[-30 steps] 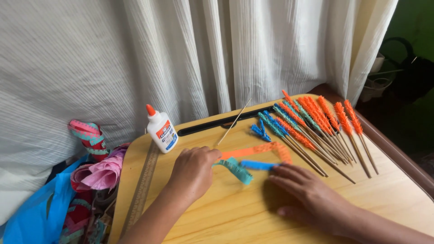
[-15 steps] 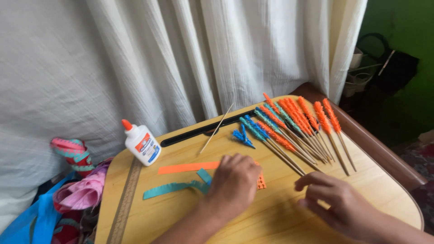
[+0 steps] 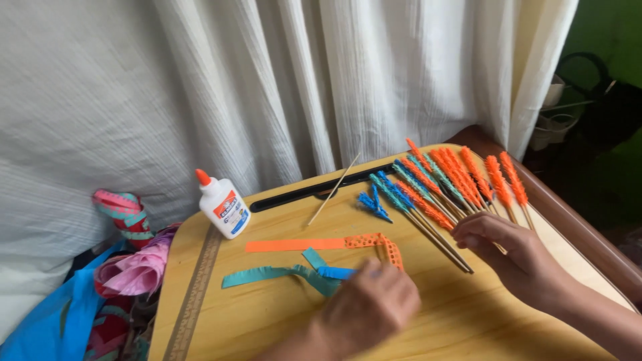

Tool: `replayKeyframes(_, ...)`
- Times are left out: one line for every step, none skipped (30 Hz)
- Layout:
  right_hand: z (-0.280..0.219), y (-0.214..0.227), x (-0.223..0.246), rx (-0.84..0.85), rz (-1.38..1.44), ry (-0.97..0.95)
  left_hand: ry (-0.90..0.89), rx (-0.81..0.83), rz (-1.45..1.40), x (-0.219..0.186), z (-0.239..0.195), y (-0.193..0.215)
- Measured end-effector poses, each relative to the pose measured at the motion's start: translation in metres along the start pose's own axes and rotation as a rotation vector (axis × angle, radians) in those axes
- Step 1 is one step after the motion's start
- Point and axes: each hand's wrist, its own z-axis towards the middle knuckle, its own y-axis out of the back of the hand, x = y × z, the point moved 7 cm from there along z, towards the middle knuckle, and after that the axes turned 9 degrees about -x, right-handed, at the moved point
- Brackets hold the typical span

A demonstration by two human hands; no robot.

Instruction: Preparing and sorting fringed paper strips and wooden sticks for a handcraft project.

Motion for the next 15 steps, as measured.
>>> replayKeyframes(0.003, -0.01, -0.004, 0.029, 0.025, -0.042, 0.03, 0.002, 0.138, 0.018, -0.005, -0.002)
replayKeyframes(0.006, -0.018, 0.0, 0.034, 0.03, -0.04, 0.034, 0.007, 0.142, 0.037, -0.011, -0.003)
replayKeyframes(0.009, -0.027, 0.006, 0.051, 0.051, -0.03, 0.252, 0.017, 0.135, 0.071, -0.02, -0.004)
replayKeyframes(0.013, -0.034, 0.012, 0.068, 0.069, -0.019, 0.469, 0.027, 0.123, 0.104, -0.031, -0.005)
replayKeyframes(0.016, -0.039, 0.016, 0.071, 0.071, -0.018, 0.472, 0.027, 0.126, 0.118, -0.039, -0.012)
replayKeyframes(0.018, -0.045, 0.022, 0.082, 0.066, 0.027, 0.639, 0.147, 0.195, 0.142, -0.056, -0.025)
replayKeyframes(0.02, -0.051, 0.029, 0.092, 0.062, 0.073, 0.805, 0.268, 0.265, 0.164, -0.075, -0.036)
replayKeyframes(0.02, -0.054, 0.031, 0.094, 0.063, 0.077, 0.807, 0.266, 0.269, 0.171, -0.082, -0.042)
replayKeyframes(0.02, -0.057, 0.034, 0.101, 0.044, 0.093, 0.886, 0.285, 0.231, 0.181, -0.094, -0.049)
replayKeyframes(0.019, -0.06, 0.036, 0.107, 0.024, 0.108, 0.965, 0.304, 0.191, 0.189, -0.106, -0.057)
replayKeyframes(0.021, -0.061, 0.04, 0.109, 0.026, 0.11, 0.968, 0.303, 0.193, 0.194, -0.103, -0.054)
replayKeyframes(0.021, -0.062, 0.044, 0.101, 0.057, 0.11, 0.998, 0.338, 0.196, 0.197, -0.106, -0.053)
replayKeyframes(0.021, -0.063, 0.048, 0.093, 0.088, 0.109, 1.029, 0.372, 0.199, 0.2, -0.108, -0.052)
replayKeyframes(0.021, -0.063, 0.047, 0.097, 0.091, 0.11, 1.034, 0.373, 0.2, 0.198, -0.104, -0.043)
replayKeyframes(0.021, -0.063, 0.043, 0.094, 0.101, 0.058, 1.161, 0.289, 0.111, 0.2, -0.105, -0.031)
